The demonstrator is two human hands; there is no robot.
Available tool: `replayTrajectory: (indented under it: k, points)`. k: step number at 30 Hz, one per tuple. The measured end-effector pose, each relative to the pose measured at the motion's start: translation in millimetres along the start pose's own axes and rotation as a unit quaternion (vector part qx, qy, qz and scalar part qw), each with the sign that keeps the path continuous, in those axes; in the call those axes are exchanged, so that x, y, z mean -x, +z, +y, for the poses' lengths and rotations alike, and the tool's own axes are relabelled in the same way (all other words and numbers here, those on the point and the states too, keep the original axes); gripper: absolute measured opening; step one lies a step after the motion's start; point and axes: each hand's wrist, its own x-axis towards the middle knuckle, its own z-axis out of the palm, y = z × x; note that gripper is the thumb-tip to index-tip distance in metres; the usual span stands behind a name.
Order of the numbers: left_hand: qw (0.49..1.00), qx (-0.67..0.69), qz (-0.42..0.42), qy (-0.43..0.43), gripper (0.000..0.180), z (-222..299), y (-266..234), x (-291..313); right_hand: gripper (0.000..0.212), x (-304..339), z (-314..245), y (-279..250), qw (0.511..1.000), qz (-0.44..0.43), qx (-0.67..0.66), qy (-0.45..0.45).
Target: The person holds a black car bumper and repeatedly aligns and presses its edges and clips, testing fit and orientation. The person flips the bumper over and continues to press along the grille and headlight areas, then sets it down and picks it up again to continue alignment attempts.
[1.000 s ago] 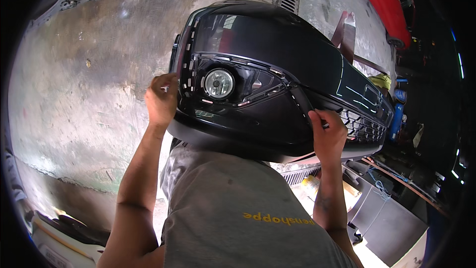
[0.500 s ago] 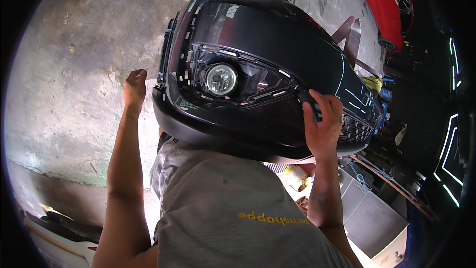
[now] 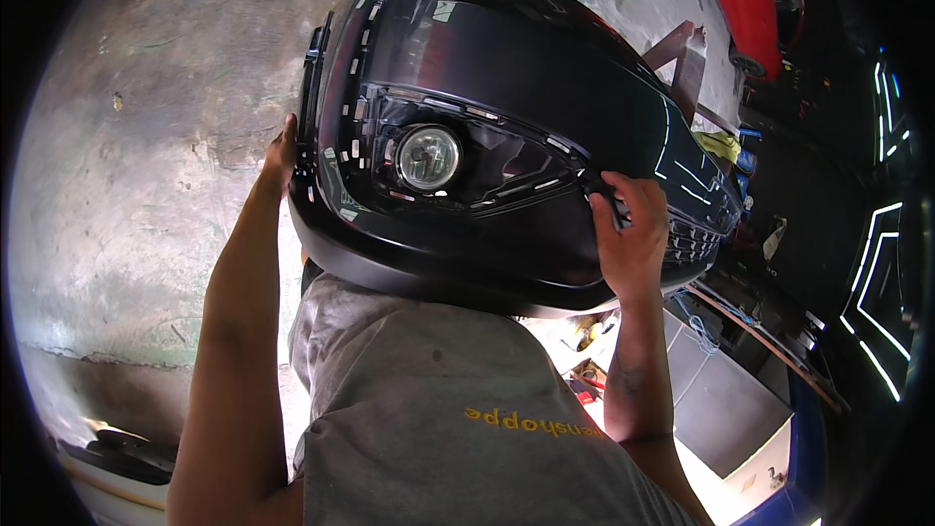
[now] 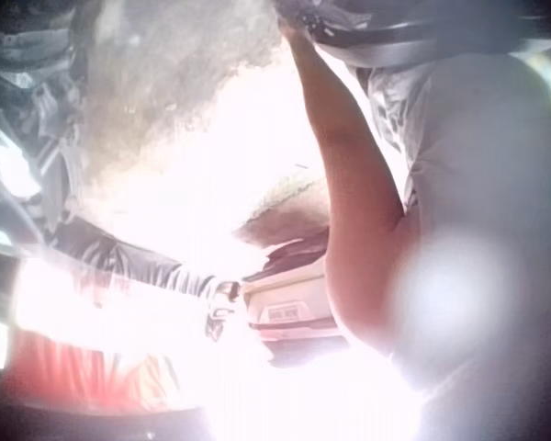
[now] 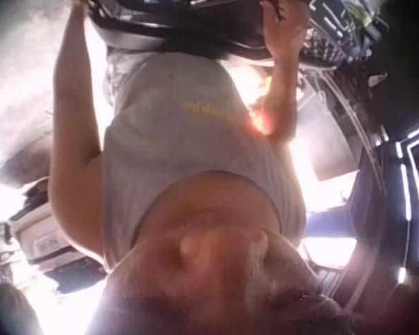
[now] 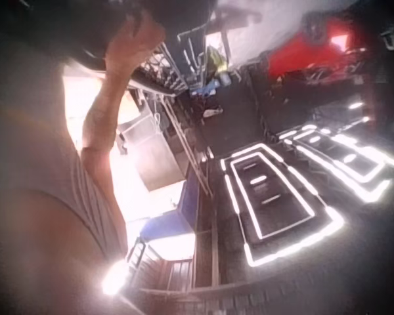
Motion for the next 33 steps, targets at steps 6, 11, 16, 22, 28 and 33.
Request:
replayTrajectory:
  k: [6,11,16,22,28,33]
  points:
    - [1.000,-0.019,-0.013,-0.013,0.099,-24,-11,-47,0.034,-1,3,2,0.998,0.003,0.033,-0.060]
    - [1.000,0.003,-0.026,0.003,0.094,-29,-14,-56,0.033,-4,16,8,0.989,0.031,0.033,-0.138]
    - [0.999,0.029,-0.020,0.011,0.092,-38,-17,-63,0.032,-10,17,6,0.984,0.022,0.038,-0.175]
    - [1.000,-0.003,-0.009,0.020,0.093,-35,-12,-57,0.032,-12,18,7,0.983,0.015,0.038,-0.177]
    - [0.998,-0.050,-0.017,0.021,0.098,-30,-9,-49,0.030,-7,21,9,0.986,0.024,0.018,-0.166]
    - [0.994,-0.106,0.014,0.010,0.095,-24,-5,-45,0.032,-6,21,6,0.988,0.028,-0.001,-0.152]
